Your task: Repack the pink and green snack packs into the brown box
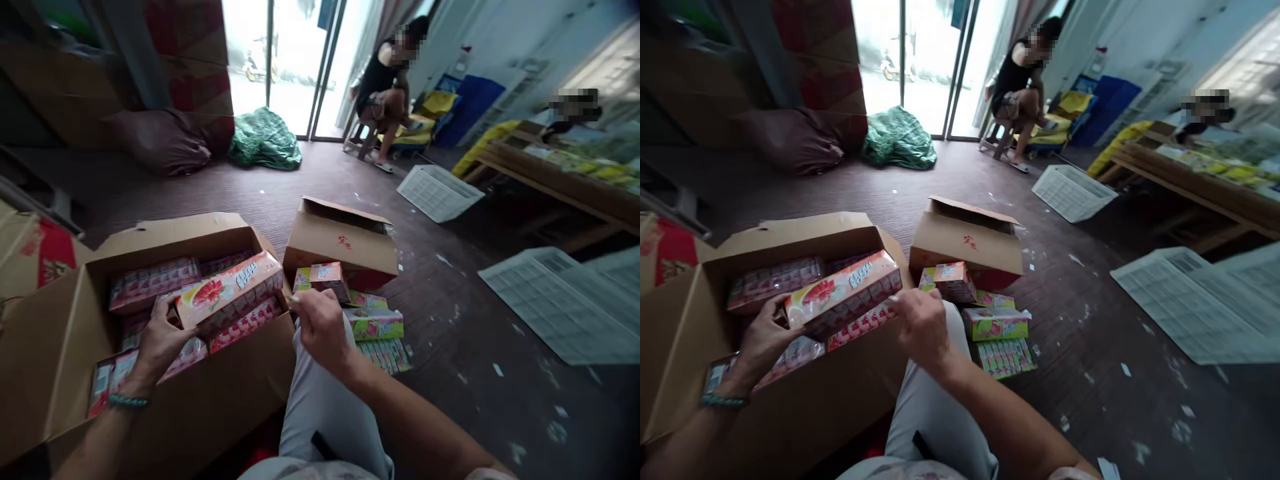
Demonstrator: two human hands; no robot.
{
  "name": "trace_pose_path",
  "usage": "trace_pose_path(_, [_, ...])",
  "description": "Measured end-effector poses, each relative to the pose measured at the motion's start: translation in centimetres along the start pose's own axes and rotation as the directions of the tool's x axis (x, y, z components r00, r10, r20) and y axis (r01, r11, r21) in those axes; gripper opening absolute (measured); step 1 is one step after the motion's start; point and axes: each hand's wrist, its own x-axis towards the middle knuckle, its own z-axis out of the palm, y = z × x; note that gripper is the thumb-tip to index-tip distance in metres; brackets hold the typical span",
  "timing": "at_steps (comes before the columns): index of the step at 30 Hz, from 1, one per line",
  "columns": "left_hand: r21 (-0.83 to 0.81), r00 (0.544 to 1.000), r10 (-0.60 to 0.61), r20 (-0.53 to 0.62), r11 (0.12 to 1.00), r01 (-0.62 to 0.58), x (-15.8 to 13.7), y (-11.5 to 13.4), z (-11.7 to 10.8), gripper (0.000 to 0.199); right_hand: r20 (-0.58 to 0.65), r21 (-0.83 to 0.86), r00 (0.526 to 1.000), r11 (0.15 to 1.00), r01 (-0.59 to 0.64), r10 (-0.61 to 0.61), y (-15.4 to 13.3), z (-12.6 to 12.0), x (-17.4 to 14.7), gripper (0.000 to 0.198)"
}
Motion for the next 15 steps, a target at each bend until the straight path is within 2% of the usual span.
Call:
trace_pose_path(3, [-0.102,0.994,0.060,0.088,0.993,-0.051,1.0,8.1,2.4,0.090,-0.158,0.155,0.987,0.988,0.020,0.004,-2.2,-2.3,-2.2,0.016])
trace_pose_path(6, [-0.182,0.962,0.197,0.192,0.970,-0.162,1.1,15.6,7.9,0.090,-0.259,0.215,0.965,0.977,0.009,0.048,-1.7,-4.3,-3.1,0.016])
trace_pose_path(8, [-0.262,0.912,0.303,0.276,0.937,-0.232,1.0,18.9,12.1,0.089,-0.300,0.211,0.949,0.977,-0.035,0.098,-0.2,-5.2,-3.1,0.016])
trace_pose_path(9, [-0.273,0.900,0.332,0.283,0.927,-0.256,1.1,19.8,13.9,0.087,-0.317,0.208,0.937,0.975,-0.080,0.144,0.7,-5.4,-3.1,0.016])
trace_pose_path(10, [-0.243,0.901,0.359,0.242,0.922,-0.302,1.3,20.3,15.3,0.085,-0.328,0.212,0.921,0.967,-0.144,0.209,1.7,-5.5,-3.1,0.016])
trace_pose_path(12, [-0.156,0.892,0.419,0.170,0.905,-0.395,2.2,19.5,16.8,0.080,-0.327,0.247,0.866,0.919,-0.307,0.377,3.8,-5.2,-2.9,0.019])
trace_pose_path(14, [-0.024,0.902,0.409,0.139,0.912,-0.409,3.8,16.9,16.3,0.074,-0.281,0.313,0.799,0.838,-0.448,0.532,5.6,-4.3,-2.3,0.027])
trace_pose_path(15, [0.058,0.924,0.359,0.129,0.928,-0.369,4.8,15.0,15.3,0.070,-0.249,0.350,0.775,0.801,-0.486,0.580,6.3,-3.8,-1.7,0.030])
